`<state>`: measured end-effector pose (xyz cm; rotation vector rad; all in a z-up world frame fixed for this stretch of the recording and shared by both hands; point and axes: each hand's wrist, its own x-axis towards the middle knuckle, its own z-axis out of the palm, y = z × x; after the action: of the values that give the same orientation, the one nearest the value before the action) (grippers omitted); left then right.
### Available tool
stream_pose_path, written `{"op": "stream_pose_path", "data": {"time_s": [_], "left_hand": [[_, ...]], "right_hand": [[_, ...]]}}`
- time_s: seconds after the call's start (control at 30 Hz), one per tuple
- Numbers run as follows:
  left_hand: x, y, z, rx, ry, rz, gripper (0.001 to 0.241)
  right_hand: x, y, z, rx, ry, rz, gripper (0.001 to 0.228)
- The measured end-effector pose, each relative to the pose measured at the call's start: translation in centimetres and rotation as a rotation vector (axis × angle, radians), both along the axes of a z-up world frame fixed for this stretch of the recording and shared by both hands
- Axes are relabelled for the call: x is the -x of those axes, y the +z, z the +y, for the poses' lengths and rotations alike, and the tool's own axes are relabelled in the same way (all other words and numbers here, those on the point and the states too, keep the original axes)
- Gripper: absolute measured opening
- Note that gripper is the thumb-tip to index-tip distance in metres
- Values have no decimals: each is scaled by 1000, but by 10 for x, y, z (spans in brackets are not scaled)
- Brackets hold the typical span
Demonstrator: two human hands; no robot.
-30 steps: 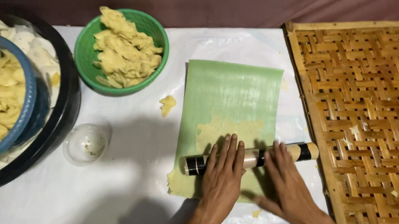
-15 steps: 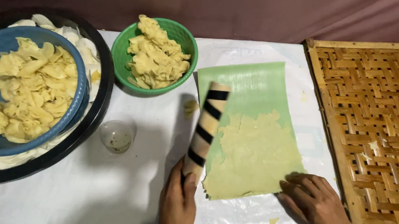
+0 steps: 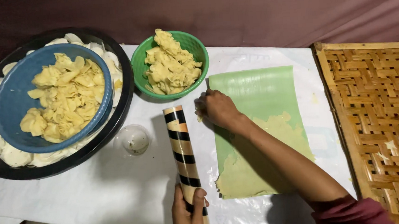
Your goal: Flatten small pieces of dough using a rolling pin on a mat.
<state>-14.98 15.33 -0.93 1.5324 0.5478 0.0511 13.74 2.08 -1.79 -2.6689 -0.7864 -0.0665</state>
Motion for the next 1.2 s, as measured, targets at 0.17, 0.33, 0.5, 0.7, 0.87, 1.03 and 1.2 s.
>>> {"op": "stream_pose_path", "data": {"time_s": [0.17, 0.33, 0.5, 0.7, 0.87, 1.03, 1.2], "left_hand": [[-6, 13, -8, -179, -60, 238, 49], [-15, 10, -25, -275, -155, 340, 48], [-28, 13, -41, -365, -178, 367, 46], [-53, 26, -74, -241, -356, 322, 50], [-65, 33, -71, -211, -358, 257, 45], [-59, 35, -49, -221, -221, 215, 43], [-53, 37, -45, -136, -218, 240, 38]], "right_hand": [[-15, 15, -5, 21, -168, 320, 12], [-8, 8, -41, -347, -180, 285, 17], [23, 37, -80, -607, -345, 490, 30], [68, 40, -127, -612, -323, 394, 27], [127, 80, -118, -652, -472, 483, 23], [140, 16, -140, -424, -308, 270, 22], [109, 17, -146, -440, -272, 16, 36]]}}
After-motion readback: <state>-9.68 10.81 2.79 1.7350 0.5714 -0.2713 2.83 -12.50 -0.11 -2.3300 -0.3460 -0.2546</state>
